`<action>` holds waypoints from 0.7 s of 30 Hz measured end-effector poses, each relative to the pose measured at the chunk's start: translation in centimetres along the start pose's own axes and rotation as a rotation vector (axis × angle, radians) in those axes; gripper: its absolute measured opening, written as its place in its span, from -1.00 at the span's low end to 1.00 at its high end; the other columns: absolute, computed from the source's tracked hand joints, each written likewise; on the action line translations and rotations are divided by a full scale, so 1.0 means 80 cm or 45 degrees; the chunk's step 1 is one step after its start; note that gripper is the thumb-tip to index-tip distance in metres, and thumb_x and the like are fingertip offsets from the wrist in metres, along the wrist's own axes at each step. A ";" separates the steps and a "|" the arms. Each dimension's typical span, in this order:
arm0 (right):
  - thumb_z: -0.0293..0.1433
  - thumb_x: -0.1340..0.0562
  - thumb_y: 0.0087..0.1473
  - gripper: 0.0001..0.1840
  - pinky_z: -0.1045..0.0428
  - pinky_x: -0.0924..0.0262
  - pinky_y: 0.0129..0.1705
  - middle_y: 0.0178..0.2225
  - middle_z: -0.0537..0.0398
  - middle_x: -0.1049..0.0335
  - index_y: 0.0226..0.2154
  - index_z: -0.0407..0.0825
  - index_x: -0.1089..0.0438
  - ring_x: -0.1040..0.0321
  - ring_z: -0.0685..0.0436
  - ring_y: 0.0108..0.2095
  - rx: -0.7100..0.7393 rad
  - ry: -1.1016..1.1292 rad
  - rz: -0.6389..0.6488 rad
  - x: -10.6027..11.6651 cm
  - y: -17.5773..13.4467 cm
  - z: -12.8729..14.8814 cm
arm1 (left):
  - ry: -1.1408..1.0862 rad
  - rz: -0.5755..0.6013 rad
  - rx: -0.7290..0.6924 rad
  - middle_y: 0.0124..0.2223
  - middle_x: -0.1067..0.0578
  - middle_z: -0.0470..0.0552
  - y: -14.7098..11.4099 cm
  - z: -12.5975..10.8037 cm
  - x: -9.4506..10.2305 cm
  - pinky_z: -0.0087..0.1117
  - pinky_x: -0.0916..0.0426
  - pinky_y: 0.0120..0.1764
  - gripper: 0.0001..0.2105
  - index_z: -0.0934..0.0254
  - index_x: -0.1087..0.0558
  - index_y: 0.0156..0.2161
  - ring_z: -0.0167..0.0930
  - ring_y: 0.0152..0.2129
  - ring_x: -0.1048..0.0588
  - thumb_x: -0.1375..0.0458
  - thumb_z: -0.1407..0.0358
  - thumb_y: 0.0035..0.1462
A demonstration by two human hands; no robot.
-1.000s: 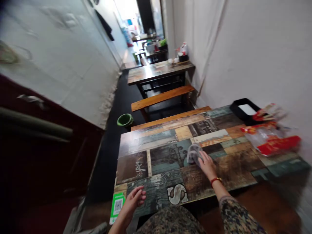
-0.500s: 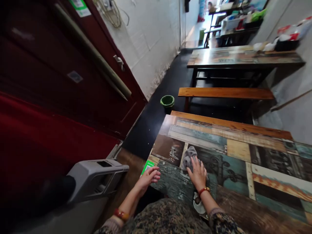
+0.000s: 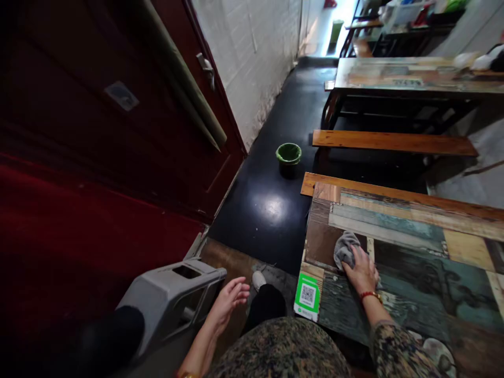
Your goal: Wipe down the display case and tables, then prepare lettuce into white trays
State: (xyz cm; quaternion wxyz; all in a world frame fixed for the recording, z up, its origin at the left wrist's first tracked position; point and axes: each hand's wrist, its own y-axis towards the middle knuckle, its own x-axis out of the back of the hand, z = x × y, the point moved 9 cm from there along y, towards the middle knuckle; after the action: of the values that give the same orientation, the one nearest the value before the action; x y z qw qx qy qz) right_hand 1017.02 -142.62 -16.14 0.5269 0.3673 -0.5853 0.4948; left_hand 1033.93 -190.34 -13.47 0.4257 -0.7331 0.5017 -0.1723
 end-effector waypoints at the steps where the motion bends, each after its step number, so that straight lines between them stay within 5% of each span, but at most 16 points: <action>1: 0.00 -0.03 0.07 -0.28 -0.23 -0.07 0.17 0.31 0.14 0.02 0.28 0.24 -0.02 -0.02 -0.32 0.24 -0.054 -0.007 0.006 -0.001 0.000 0.003 | 0.005 -0.013 0.022 -0.29 -0.57 0.08 0.002 -0.007 0.028 -0.44 -0.39 -0.38 -0.48 0.33 -0.46 -0.13 -0.43 -0.44 -0.54 -0.36 0.03 -0.15; 5: -0.03 -0.01 0.09 -0.30 -0.20 -0.06 0.18 0.33 0.18 0.05 0.28 0.22 -0.02 -0.01 -0.32 0.23 -0.265 -0.019 0.007 0.000 0.001 0.017 | -0.018 -0.101 0.055 -0.27 -0.60 0.12 0.021 -0.036 0.118 -0.38 -0.42 -0.33 -0.40 0.32 -0.47 -0.13 -0.35 -0.39 -0.57 -0.42 0.01 -0.28; 9: -0.06 -0.01 0.10 -0.30 -0.22 -0.02 0.19 0.33 0.19 0.05 0.29 0.22 -0.01 -0.01 -0.33 0.23 -0.379 -0.009 0.005 -0.001 0.006 0.029 | -0.057 -0.096 0.045 -0.25 -0.62 0.14 0.045 -0.065 0.150 -0.34 -0.45 -0.29 -0.35 0.30 -0.46 -0.11 -0.28 -0.33 -0.59 -0.43 -0.01 -0.33; 14: -0.07 0.01 0.12 -0.31 -0.27 0.01 0.19 0.35 0.21 0.10 0.30 0.27 0.04 0.07 -0.36 0.26 -0.539 0.064 0.013 0.002 0.007 0.040 | -0.034 -0.027 0.072 -0.29 -0.63 0.11 0.064 -0.106 0.130 -0.36 -0.46 -0.32 -0.40 0.28 -0.48 -0.15 -0.30 -0.39 -0.59 -0.46 0.06 -0.36; 21: -0.09 0.00 0.12 -0.35 -0.29 0.02 0.17 0.34 0.23 0.06 0.27 0.30 -0.02 0.10 -0.37 0.27 -0.791 0.143 -0.107 0.008 0.020 0.051 | 0.106 0.153 0.054 -0.32 -0.64 0.10 0.132 -0.219 0.042 -0.37 -0.45 -0.36 -0.46 0.24 -0.53 -0.23 -0.28 -0.40 -0.60 -0.49 0.09 -0.41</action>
State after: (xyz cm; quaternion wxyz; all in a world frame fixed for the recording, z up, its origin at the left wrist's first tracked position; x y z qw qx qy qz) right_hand 1014.36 -146.09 -15.68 0.6654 0.1849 -0.6628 0.2895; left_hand 1017.24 -202.65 -12.34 0.4292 -0.6847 0.5584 -0.1874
